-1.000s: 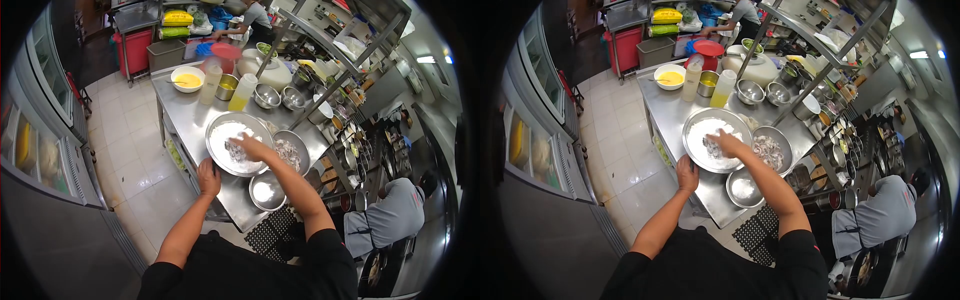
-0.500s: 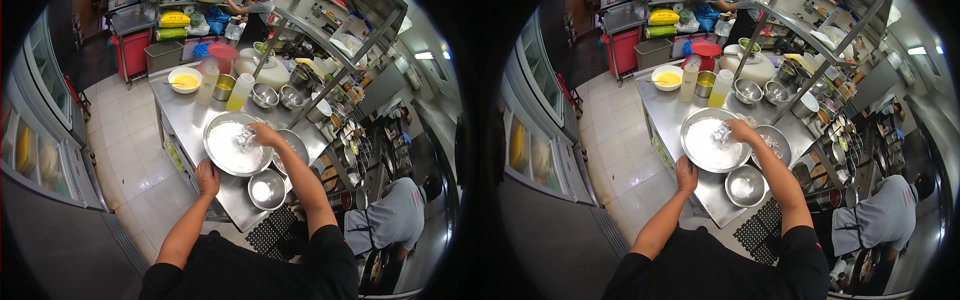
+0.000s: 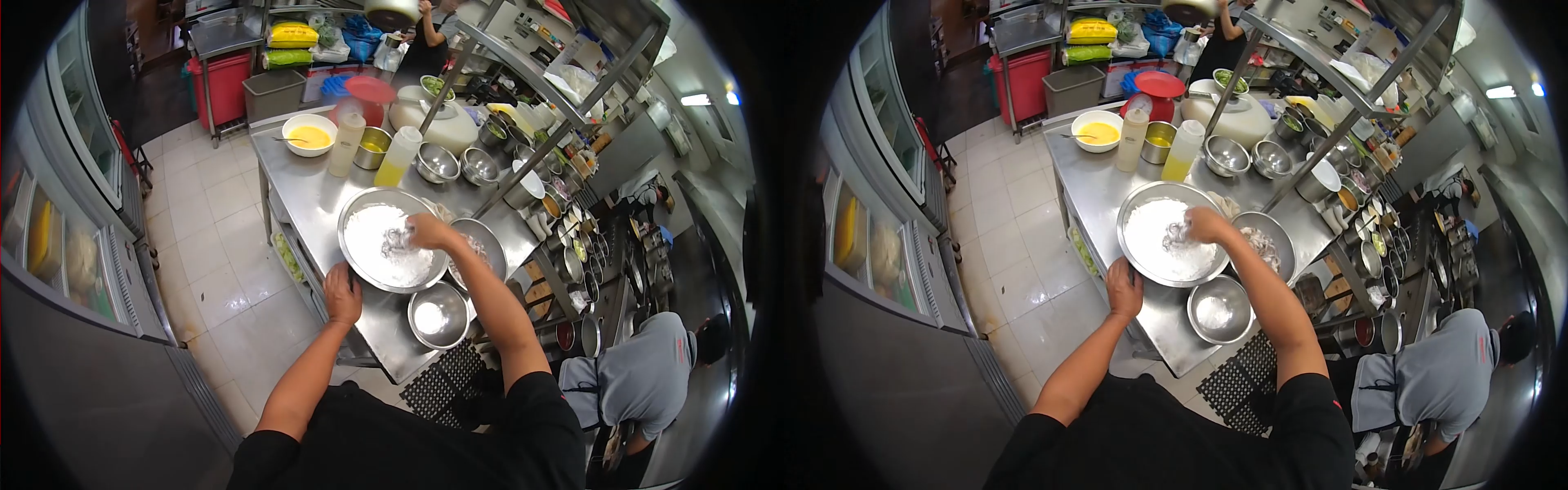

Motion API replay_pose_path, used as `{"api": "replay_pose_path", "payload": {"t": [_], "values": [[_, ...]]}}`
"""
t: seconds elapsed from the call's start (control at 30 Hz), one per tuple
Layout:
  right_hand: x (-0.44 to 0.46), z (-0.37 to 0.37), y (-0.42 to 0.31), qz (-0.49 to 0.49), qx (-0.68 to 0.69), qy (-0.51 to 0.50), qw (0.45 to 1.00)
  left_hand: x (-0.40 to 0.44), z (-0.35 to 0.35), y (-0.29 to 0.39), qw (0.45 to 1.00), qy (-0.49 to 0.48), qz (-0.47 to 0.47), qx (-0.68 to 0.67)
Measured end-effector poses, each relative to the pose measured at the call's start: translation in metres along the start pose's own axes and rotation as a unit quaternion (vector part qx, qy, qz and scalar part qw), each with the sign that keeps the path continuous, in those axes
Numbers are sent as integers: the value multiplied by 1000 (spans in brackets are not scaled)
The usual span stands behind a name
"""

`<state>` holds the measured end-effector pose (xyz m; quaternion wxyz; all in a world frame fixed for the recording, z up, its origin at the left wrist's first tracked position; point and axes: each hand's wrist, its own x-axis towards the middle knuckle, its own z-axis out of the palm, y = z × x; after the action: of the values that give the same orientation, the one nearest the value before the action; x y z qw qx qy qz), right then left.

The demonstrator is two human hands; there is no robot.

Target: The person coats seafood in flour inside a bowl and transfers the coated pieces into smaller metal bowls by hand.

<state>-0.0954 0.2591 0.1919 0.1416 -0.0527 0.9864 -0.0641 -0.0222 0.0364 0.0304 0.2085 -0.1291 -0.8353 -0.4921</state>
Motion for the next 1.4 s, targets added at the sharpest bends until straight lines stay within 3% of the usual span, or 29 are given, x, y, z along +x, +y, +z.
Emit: {"api": "replay_pose_path", "payload": {"t": [0.07,0.13,0.33,0.4,0.5,0.63,0.77,0.83,1.07,1.2,1.33,1.4], "values": [[-2,15,-7,-16,11,-62,998,2,-2,1,1000,-2,-3,2],[-8,28,-32,47,-29,-31,998,3,-4,3,1000,-4,7,-10],[-3,4,-26,-21,-9,29,999,3,-4,4,1000,1,8,-14],[-9,-14,-19,6,-8,-5,1000,3,-3,3,1000,4,9,-11],[-17,-28,-8,-17,108,96,989,2,-1,2,1000,1,9,-12],[-22,-42,-11,12,229,80,970,3,-2,2,1000,-4,8,-19],[-29,-36,-19,31,216,68,974,5,-4,4,1000,-4,7,-15],[-30,-31,-18,5,282,107,953,4,-4,3,1000,-14,0,-21],[-25,-46,-5,-15,268,168,949,0,3,-3,1000,-9,7,-10],[-37,-53,-29,39,322,174,930,0,4,-3,1000,-1,9,-2],[-43,-29,-20,-49,326,72,941,0,4,-3,1000,1,8,3],[-40,-16,-11,15,123,41,991,-1,2,-2,1000,-4,6,0]]}}
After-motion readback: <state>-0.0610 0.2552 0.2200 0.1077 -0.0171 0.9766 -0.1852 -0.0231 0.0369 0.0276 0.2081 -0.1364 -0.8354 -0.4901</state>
